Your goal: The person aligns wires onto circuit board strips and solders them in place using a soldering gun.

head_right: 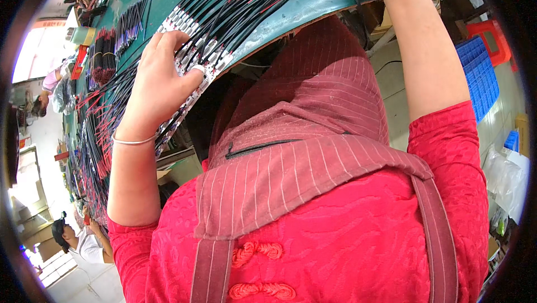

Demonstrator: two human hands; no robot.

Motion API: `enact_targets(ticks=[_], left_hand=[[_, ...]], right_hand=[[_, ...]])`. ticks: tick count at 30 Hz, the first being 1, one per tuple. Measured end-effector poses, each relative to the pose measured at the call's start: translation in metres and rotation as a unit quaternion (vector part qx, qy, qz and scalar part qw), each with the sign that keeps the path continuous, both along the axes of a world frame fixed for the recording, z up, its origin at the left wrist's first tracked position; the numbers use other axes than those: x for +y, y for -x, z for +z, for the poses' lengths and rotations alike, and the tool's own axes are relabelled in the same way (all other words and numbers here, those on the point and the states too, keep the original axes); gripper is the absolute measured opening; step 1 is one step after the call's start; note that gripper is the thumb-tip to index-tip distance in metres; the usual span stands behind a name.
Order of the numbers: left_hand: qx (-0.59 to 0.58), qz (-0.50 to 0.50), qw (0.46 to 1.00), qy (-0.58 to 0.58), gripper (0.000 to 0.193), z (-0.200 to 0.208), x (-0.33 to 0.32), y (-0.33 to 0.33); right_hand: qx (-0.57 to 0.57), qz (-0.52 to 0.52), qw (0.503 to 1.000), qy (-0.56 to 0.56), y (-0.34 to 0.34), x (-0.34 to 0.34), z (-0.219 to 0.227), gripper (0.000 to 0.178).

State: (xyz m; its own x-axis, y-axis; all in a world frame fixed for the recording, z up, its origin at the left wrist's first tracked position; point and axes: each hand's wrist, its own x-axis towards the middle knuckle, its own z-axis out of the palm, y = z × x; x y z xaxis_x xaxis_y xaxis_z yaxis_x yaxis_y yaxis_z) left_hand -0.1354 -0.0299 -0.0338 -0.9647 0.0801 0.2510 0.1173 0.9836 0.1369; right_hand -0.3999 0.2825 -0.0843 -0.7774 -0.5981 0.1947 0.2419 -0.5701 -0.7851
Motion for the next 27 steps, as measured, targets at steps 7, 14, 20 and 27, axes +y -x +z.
enact_targets(ticks=[7, 14, 20, 27], left_hand=[[-0.032, 0.037, 0.998, 0.041, 0.038, 0.001, 0.011, 0.005], [0.046, -0.025, 0.998, 0.019, 0.027, -0.006, 0.006, 0.007], [0.051, -0.012, 0.997, 0.056, 0.026, -0.009, 0.009, 0.008], [-0.025, 0.046, 0.985, -0.162, 0.023, 0.001, -0.002, 0.003]], right_hand=[[0.003, -0.005, 1.0, -0.012, 0.0, 0.0, -0.001, 0.044], [-0.004, 0.008, 1.0, -0.009, 0.0, 0.0, -0.001, 0.044], [-0.004, 0.007, 1.0, -0.008, 0.001, 0.0, -0.001, 0.044], [-0.006, 0.013, 1.0, -0.012, 0.001, -0.003, 0.001, 0.043]])
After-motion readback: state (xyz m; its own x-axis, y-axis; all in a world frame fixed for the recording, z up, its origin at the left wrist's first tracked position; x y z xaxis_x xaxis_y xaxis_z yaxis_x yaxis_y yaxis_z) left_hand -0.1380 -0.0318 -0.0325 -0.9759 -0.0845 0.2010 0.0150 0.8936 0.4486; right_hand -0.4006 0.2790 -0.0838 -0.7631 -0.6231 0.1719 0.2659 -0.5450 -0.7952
